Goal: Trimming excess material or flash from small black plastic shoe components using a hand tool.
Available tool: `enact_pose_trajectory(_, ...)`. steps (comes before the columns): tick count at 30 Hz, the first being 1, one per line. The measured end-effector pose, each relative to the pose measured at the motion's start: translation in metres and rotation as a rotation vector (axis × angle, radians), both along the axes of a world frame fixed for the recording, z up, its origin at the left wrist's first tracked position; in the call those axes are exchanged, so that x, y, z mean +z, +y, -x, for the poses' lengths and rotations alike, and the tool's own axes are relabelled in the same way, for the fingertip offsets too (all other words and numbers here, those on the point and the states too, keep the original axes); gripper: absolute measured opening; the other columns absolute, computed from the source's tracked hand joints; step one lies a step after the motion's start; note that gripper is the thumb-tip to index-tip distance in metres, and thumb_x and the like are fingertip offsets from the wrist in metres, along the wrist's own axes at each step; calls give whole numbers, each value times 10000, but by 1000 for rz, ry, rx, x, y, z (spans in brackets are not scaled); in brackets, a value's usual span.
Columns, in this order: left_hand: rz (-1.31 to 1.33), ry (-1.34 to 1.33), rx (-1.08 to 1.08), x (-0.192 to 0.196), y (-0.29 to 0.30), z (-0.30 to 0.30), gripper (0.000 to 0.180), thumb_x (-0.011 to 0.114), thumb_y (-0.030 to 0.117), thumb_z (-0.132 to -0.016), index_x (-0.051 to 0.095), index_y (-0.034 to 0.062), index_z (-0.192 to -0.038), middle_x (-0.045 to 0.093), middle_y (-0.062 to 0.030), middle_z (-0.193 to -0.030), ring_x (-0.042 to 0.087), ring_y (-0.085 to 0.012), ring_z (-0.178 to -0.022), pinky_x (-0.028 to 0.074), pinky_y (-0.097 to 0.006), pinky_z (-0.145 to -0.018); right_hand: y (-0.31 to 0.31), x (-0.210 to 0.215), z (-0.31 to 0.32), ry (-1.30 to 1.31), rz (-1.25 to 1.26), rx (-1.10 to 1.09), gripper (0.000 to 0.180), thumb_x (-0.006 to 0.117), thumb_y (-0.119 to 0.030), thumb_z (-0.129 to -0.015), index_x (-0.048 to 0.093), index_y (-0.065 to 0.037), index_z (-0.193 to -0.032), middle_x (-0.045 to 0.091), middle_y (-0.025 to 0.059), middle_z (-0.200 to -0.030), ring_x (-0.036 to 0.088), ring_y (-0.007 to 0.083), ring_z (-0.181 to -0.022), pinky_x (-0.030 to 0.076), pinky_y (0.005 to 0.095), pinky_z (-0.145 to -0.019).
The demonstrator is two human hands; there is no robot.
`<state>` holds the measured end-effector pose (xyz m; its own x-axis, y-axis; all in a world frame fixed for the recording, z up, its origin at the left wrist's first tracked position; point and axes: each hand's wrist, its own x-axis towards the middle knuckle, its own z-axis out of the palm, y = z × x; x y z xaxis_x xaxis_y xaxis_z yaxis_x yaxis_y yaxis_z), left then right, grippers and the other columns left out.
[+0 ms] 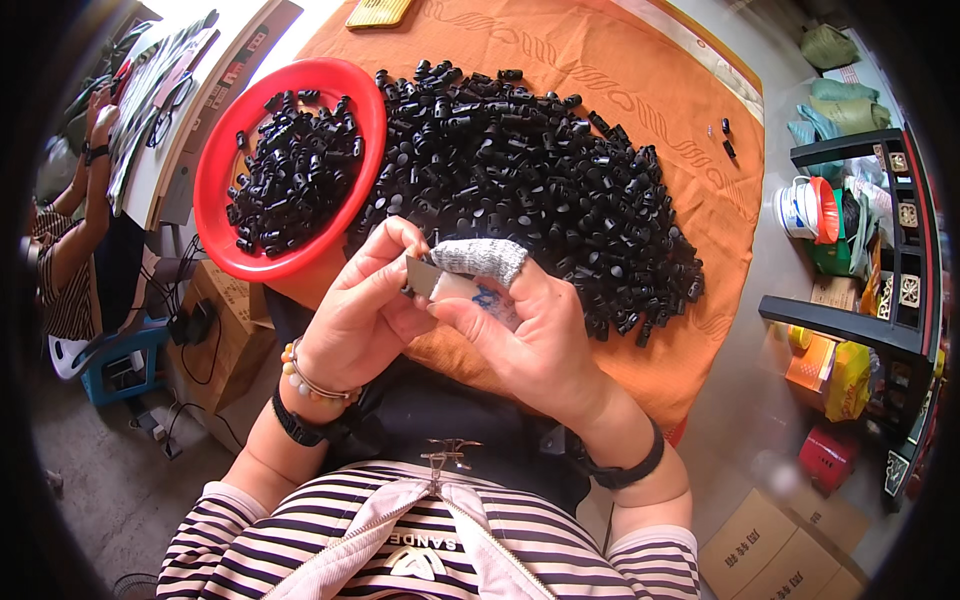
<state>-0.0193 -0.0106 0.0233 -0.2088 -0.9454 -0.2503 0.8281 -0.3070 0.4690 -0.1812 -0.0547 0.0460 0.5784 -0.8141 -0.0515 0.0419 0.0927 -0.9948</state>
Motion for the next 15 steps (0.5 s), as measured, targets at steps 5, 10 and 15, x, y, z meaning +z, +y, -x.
enact_pose_trajectory(5,-33,39,-11,1,-1,1,65,459,165,-940,454,126,-992,513,47,-843,477,-12,-713,377,-157,-571,-1,0,2,23,-21,9,353,629,-53,-823,512,2,-1151,628,75,-986,556,67,-869,460,216,-770)
enact_pose_trajectory(10,-21,-8,11,0,-4,2,64,461,174,-941,453,130,-987,523,44,-838,483,-10,-706,382,-159,-570,0,3,2,49,17,31,387,646,-80,-815,500,-12,-1167,637,66,-943,549,53,-833,448,196,-719)
enact_pose_trajectory(15,-12,-48,47,0,-2,2,65,464,173,-940,450,132,-989,527,41,-848,496,-8,-708,395,-160,-570,0,3,4,122,39,48,399,656,-91,-808,499,-16,-1168,641,64,-911,540,42,-808,441,191,-688)
